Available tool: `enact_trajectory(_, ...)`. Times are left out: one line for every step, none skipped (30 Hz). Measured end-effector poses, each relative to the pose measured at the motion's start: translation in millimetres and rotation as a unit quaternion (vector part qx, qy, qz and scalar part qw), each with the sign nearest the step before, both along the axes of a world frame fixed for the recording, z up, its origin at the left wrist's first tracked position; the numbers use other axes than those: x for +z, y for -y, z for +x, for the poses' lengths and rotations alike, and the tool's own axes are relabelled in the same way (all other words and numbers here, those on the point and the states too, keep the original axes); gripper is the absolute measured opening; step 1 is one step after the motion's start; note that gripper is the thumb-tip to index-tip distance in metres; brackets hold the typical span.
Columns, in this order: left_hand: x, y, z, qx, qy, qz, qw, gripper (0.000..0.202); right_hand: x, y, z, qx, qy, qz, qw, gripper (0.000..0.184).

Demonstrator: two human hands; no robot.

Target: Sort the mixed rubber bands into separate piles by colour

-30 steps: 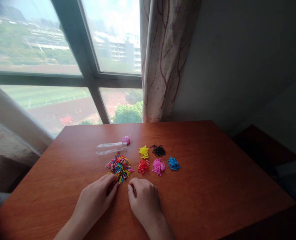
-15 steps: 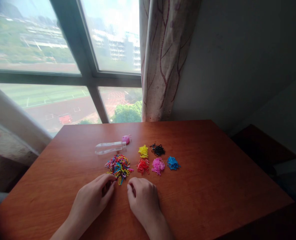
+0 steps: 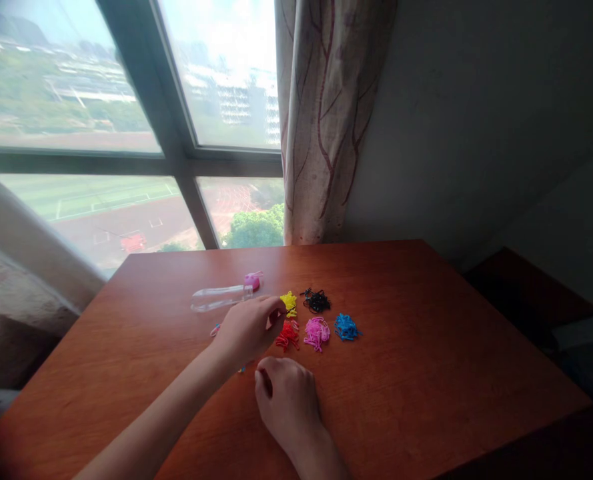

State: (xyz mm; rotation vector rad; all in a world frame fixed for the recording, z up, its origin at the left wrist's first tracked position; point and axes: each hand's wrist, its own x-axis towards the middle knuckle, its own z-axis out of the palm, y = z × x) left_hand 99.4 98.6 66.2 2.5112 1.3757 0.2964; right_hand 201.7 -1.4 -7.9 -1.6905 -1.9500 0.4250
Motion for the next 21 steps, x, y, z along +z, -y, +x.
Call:
enact_trajectory(1.4,-9,12,-0.007,-0.003,-0.002,1.0,0.017,-0.2,0,0,0.0,0.001,0.0,1.0,0.015)
enact_trajectory(1.8,-18,23,-0.013,-0.009,-0.005,1.0,0.017,-0.4,0,-1,0.0,0.001,0.001,1.0,0.014)
enact_trajectory(1.3,-25,32,-0.017,-0.016,-0.008,1.0,0.017,-0.4,0,-1,0.0,0.002,0.002,1.0,0.014)
enact_trajectory(0.3,-32,40,-0.02,-0.025,-0.013,0.999,0.017,-0.4,0,-1,0.0,0.002,0.002,1.0,0.014)
enact_trajectory(-1.3,-38,46,-0.02,-0.036,-0.02,0.999,0.019,-0.4,0,-1,0.0,0.001,0.002,1.0,0.014)
enact_trajectory(-3.1,-44,51,-0.019,-0.047,-0.026,0.998,0.023,-0.4,0,-1,0.002,-0.002,0.002,1.0,0.014)
enact_trajectory(-5.2,-48,55,-0.018,-0.058,-0.034,0.998,0.027,-0.5,0,-1,0.004,-0.006,0.003,1.0,0.014)
enact_trajectory(-7.2,-52,57,-0.017,-0.069,-0.041,0.997,0.031,-0.6,0,0,0.006,-0.011,0.005,1.0,0.014)
enact_trajectory(-9.3,-56,59,-0.016,-0.077,-0.048,0.996,0.033,-0.6,0,0,0.008,-0.016,0.006,1.0,0.014)
enact_trajectory(-11.2,-59,60,-0.016,-0.085,-0.054,0.995,0.033,-0.6,0,0,0.009,-0.02,0.008,1.0,0.014)
enact_trajectory(-13.1,-61,62,-0.017,-0.09,-0.06,0.994,0.033,-0.5,0,0,0.009,-0.022,0.009,1.0,0.014)
enact_trajectory(-14.7,-63,62,-0.017,-0.095,-0.065,0.993,0.033,-0.3,0,0,0.01,-0.023,0.009,1.0,0.014)
enact_trajectory(-16.2,-65,63,-0.017,-0.098,-0.071,0.993,0.033,0.0,0,0,0.01,-0.023,0.01,1.0,0.014)
enact_trajectory(-17.4,-66,63,-0.016,-0.099,-0.077,0.992,0.033,0.3,0,0,0.01,-0.022,0.01,1.0,0.014)
enact_trajectory(-18.2,-67,63,-0.016,-0.099,-0.082,0.992,0.033,0.6,0,-1,0.009,-0.021,0.01,1.0,0.014)
enact_trajectory(-18.7,-68,62,-0.016,-0.098,-0.086,0.991,0.033,0.7,0,-1,0.009,-0.021,0.01,1.0,0.014)
enact_trajectory(-18.7,-68,60,-0.017,-0.095,-0.09,0.991,0.033,0.7,0,-1,0.01,-0.022,0.01,1.0,0.015)
enact_trajectory(-18.2,-68,57,-0.017,-0.09,-0.091,0.992,0.033,0.4,0,-1,0.011,-0.024,0.01,1.0,0.015)
enact_trajectory(-17.3,-67,53,-0.018,-0.083,-0.091,0.992,0.033,-0.1,0,0,0.013,-0.026,0.009,1.0,0.015)
enact_trajectory(-15.8,-65,48,-0.018,-0.075,-0.089,0.993,0.032,-0.8,0,0,0.015,-0.028,0.008,0.999,0.014)
enact_trajectory(-13.9,-62,42,-0.017,-0.064,-0.086,0.994,0.029,-1.6,0,0,0.017,-0.03,0.007,0.999,0.014)
